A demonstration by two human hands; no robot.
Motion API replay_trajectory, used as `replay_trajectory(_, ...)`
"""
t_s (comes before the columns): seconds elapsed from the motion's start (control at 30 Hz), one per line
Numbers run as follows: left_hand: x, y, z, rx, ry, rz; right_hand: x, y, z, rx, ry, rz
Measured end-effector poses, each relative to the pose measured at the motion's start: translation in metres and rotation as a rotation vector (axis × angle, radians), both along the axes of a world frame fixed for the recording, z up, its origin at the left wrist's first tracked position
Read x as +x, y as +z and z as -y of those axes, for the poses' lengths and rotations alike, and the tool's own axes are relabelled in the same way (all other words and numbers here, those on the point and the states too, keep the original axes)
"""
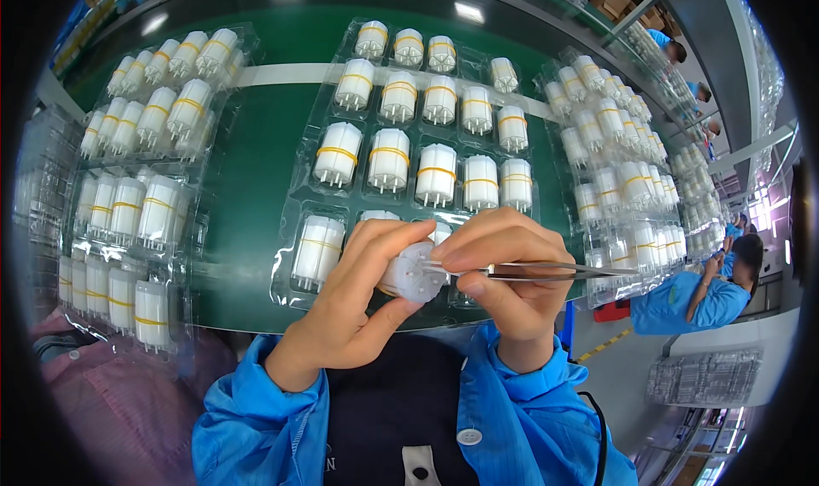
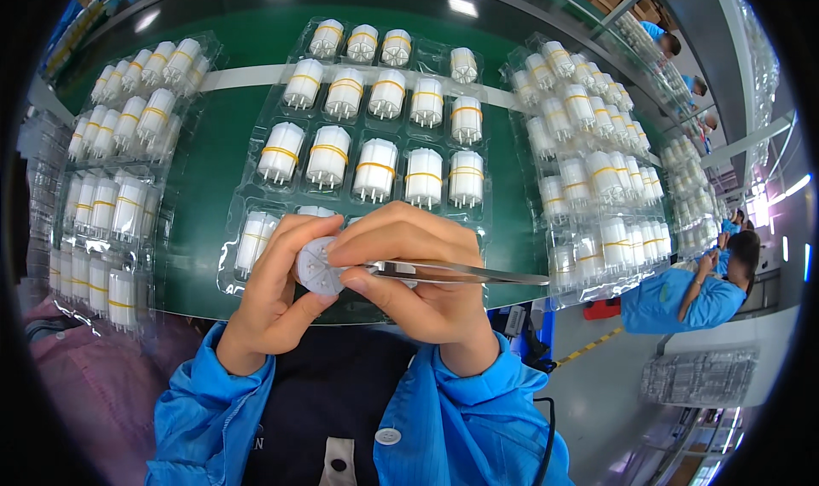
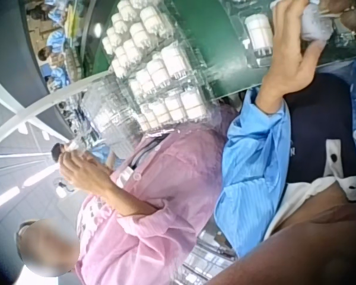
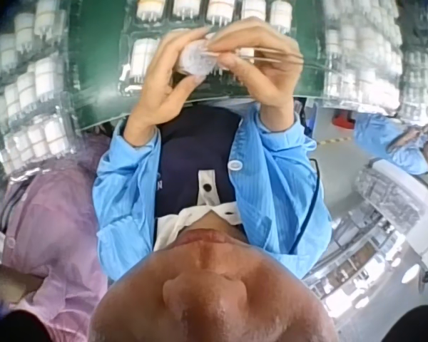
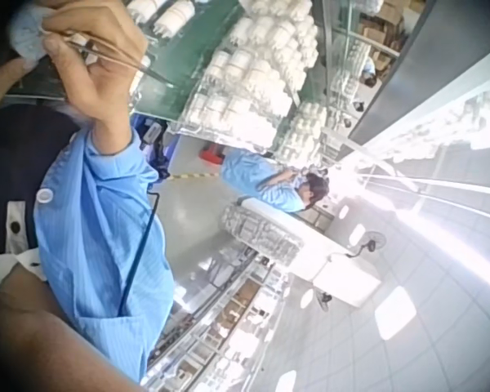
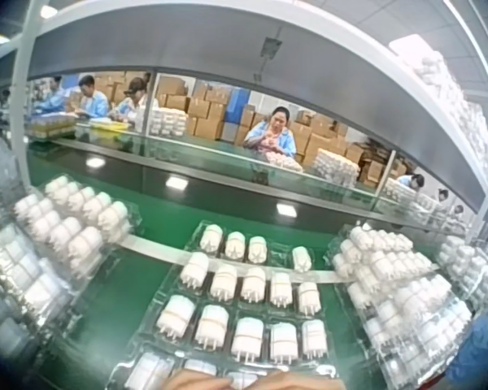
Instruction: The person uses tweezers to insert small white components into cylindrical white objects with yellow bands. The person handles the objects one at a time, rotating them to access different sides, and places them into a clear plastic tray on a green workbench.
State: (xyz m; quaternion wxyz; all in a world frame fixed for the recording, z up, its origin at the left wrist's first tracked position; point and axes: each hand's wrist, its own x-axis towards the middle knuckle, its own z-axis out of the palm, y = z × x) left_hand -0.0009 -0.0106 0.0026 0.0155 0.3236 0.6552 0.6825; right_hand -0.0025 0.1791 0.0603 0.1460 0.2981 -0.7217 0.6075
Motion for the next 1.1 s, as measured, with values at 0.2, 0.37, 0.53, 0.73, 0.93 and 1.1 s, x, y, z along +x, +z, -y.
replay_trajectory(0.2, 0.0003, -0.0013, -0.0009, 0.015, -0.009, 0.013, -0.0017, -0.0019, -0.0006, 0.01, 0.022, 0.0)
replay_trajectory(0.37, 0.0004, -0.0011, -0.0006, 0.001, -0.004, 0.005, -0.0027, -0.0024, -0.0006, 0.019, 0.027, -0.01)
replay_trajectory(0.53, 0.0005, 0.0005, 0.0002, -0.019, -0.001, -0.025, -0.0004, -0.0006, 0.0005, 0.033, -0.002, -0.009)
replay_trajectory(0.73, -0.0008, -0.001, 0.0006, -0.023, -0.018, -0.034, -0.0032, -0.0027, -0.0026, 0.022, 0.029, -0.009)
replay_trajectory(0.93, 0.0011, 0.0, 0.0002, -0.014, -0.019, -0.003, 0.0005, -0.0042, -0.0013, -0.001, -0.012, 0.014)
replay_trajectory(1.1, 0.0018, 0.0, 0.0002, -0.024, 0.002, -0.021, 0.0013, -0.0056, 0.0016, -0.004, -0.065, 0.02)
